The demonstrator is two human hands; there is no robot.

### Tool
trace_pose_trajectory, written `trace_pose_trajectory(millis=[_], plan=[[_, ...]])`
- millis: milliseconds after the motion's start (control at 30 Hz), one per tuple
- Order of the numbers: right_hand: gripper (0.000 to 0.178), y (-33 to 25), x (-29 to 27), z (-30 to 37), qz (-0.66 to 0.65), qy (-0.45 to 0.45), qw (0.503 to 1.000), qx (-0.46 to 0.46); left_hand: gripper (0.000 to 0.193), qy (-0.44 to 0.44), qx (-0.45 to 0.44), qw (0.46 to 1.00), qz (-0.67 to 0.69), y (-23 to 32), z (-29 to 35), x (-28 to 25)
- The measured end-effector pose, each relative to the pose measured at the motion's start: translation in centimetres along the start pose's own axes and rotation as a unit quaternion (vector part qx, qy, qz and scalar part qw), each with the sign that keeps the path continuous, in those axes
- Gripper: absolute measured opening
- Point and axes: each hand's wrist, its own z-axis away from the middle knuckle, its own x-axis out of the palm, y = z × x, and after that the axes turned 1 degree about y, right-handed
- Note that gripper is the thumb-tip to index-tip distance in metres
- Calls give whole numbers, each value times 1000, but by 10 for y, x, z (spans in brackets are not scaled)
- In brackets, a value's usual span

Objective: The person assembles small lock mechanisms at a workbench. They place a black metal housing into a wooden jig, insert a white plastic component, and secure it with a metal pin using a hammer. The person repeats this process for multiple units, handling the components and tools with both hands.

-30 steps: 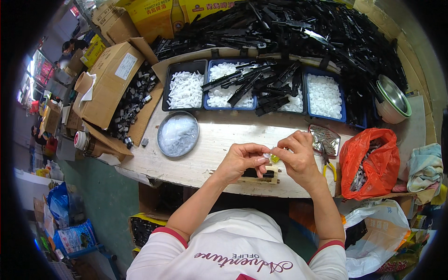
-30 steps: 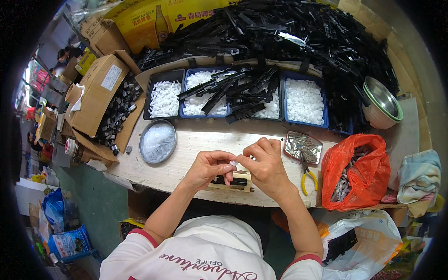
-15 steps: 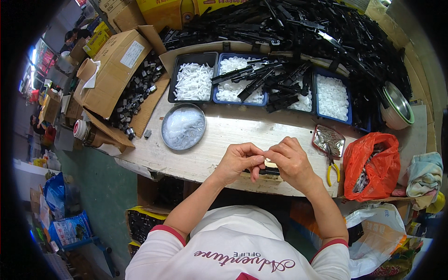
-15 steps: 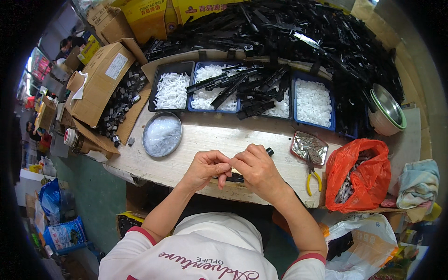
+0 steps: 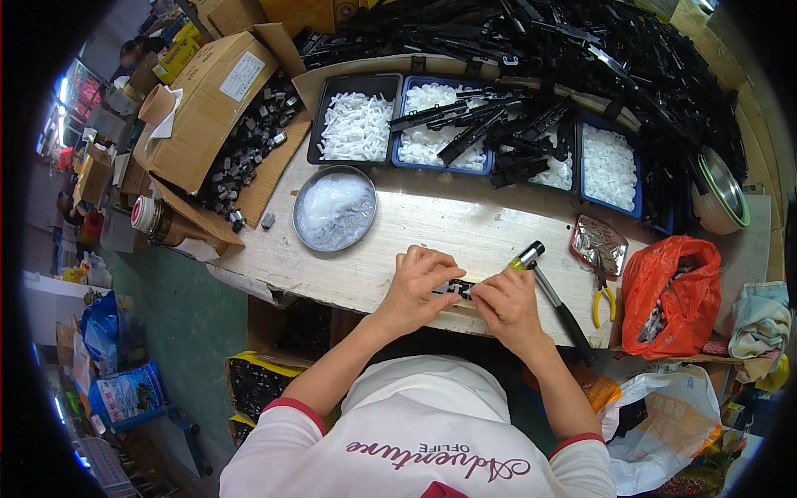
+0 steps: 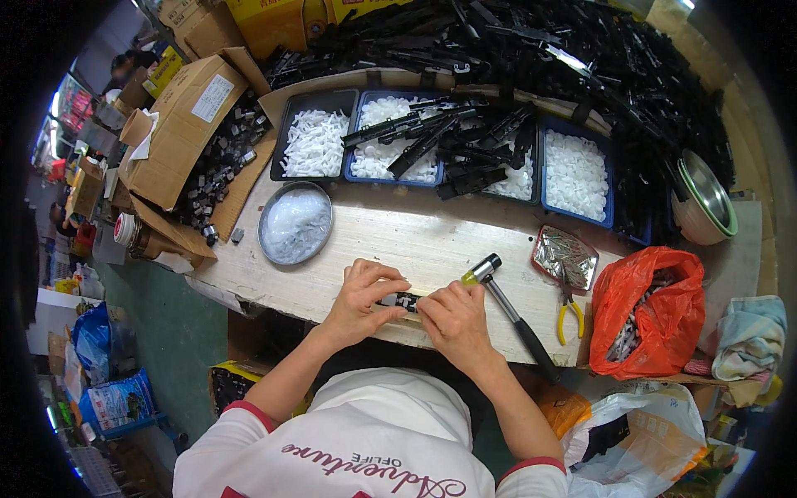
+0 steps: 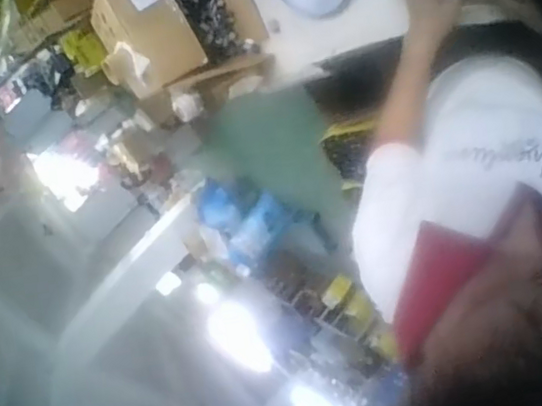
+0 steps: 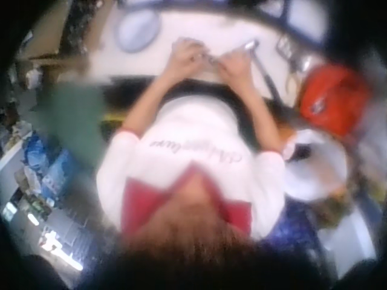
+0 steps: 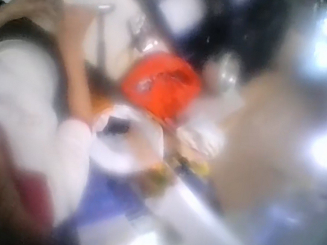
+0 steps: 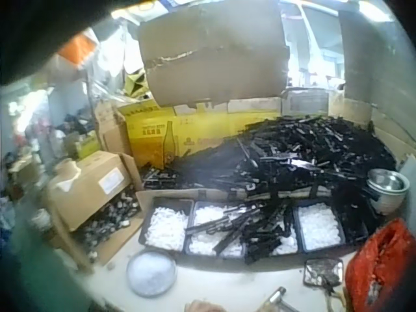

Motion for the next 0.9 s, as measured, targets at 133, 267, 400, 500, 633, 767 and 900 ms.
trace_pose_trajectory(millis=[133,267,400,500,633,767,900], plan=[[12,3,14,5,26,-14,1000,9,35,-27,-24,999,-26,-6,6,13],[16,3,4,3,-1,-51,998,21,34,-35,-25,999,-26,-7,5,14],[18,2,3,5,-1,-58,998,25,31,-40,-26,999,-26,-6,3,14],[17,6,1,5,-16,-53,998,28,28,-53,-32,997,-48,-1,-1,14],[14,20,-16,4,-32,-13,996,78,22,-109,2,983,-146,8,-12,8],[12,63,-55,10,80,90,983,142,18,-237,91,923,-289,33,-41,2],[11,99,-87,19,175,106,958,201,16,-243,157,927,-239,43,-96,20]])
